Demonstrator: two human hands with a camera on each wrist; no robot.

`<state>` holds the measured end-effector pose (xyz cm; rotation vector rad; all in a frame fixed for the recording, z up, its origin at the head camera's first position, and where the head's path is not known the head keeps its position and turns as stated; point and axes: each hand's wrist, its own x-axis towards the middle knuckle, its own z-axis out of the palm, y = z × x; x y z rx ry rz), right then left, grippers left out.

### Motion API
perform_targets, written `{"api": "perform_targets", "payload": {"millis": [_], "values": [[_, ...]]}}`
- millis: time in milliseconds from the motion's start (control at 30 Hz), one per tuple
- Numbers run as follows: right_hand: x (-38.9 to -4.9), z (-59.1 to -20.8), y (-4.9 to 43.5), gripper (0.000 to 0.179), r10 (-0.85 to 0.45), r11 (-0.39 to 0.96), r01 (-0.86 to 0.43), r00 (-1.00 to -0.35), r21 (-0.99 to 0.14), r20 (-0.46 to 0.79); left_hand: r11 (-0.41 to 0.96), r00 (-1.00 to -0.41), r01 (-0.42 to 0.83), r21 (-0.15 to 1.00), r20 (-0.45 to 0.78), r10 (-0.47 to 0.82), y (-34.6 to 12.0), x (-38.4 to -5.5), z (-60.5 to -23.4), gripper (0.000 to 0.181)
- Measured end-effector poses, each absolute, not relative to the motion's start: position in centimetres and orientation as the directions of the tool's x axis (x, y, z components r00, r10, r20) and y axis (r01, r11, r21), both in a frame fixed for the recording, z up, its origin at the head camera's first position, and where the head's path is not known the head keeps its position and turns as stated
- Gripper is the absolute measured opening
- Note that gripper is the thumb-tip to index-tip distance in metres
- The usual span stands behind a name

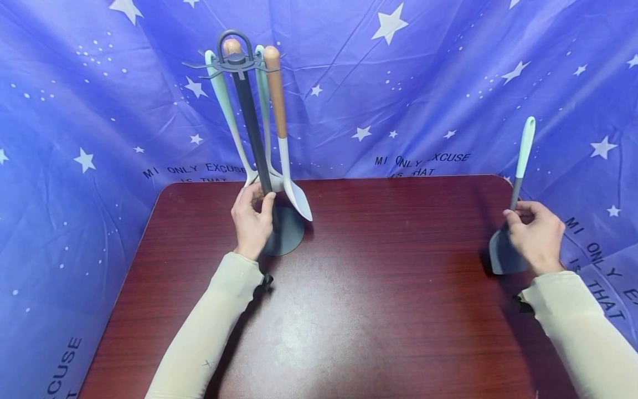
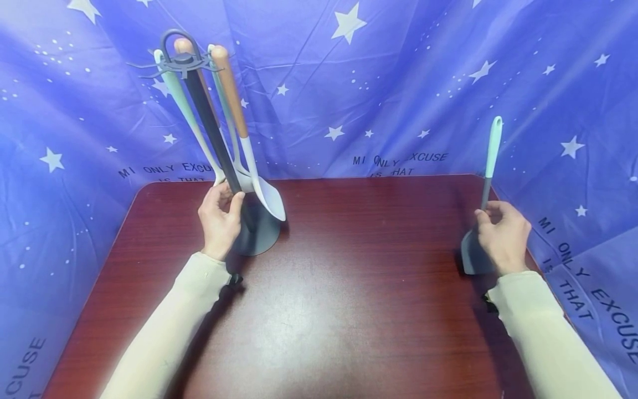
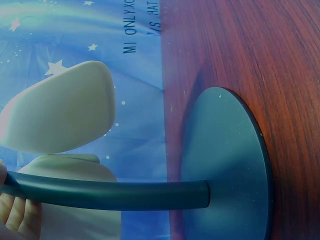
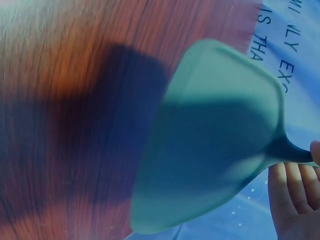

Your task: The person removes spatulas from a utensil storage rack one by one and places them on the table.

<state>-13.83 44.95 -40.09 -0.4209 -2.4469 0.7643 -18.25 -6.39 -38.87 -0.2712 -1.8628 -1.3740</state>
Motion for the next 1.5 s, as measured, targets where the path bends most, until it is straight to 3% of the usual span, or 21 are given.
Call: {"api": "perform_targets", "payload": {"millis": [400, 967, 1500], "values": [[-14.4, -38.9, 47.1, 0.034, 0.369, 0.836, 0.178, -0.883, -0.519, 0.291, 0.387, -0.683, 0.574, 0.722, 0.682, -0.261, -7.5, -20.3, -42.0, 0.016], [-15.1, -38.1, 48.5, 0.038, 0.289, 0.884, 0.222, -0.951, -0.412, 0.107, 0.393, -0.667, 0.576, 0.717, 0.69, -0.281, -6.4, -18.2, -38.8, 0.015], [-15.3, -37.6, 49.4, 0.04, 0.185, 0.928, 0.195, -0.981, -0.316, -0.06, 0.394, -0.664, 0.581, 0.712, 0.695, -0.276, -6.5, -18.3, -38.9, 0.015]]}}
